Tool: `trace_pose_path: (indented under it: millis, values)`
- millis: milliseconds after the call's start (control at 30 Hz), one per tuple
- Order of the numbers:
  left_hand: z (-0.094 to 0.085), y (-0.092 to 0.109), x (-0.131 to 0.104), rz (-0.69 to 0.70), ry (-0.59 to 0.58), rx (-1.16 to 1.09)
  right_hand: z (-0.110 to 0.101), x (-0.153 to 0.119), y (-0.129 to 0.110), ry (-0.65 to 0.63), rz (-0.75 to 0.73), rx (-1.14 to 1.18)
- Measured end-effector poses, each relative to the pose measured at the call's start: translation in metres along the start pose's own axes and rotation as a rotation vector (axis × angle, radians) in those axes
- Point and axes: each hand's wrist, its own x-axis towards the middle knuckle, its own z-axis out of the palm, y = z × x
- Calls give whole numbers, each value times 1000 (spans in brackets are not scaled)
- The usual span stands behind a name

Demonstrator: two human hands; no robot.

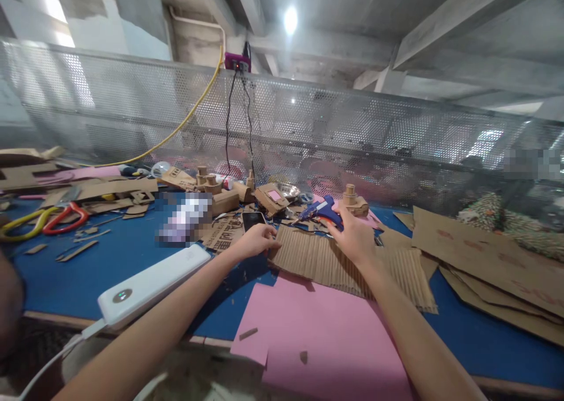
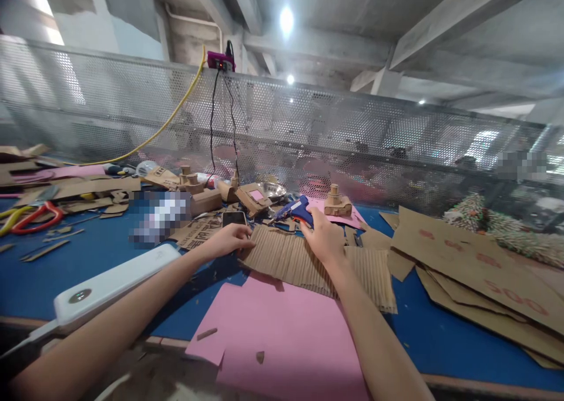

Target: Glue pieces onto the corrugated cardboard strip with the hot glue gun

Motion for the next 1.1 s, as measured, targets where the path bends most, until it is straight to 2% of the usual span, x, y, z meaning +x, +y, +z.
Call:
trace_pose_path:
  millis: [233, 533, 733, 1100]
  values:
    - [4, -6, 5, 5, 15, -90, 3, 1, 1, -4, 14, -28]
    - [6, -2, 2, 1, 26, -164, 10, 0, 4, -40, 63, 63]
    - [8, -9, 6, 35, 4, -224, 15, -2, 6, -24, 77, 58]
    - [11, -5, 4, 42, 46, -181, 9, -1, 4, -13, 7, -48]
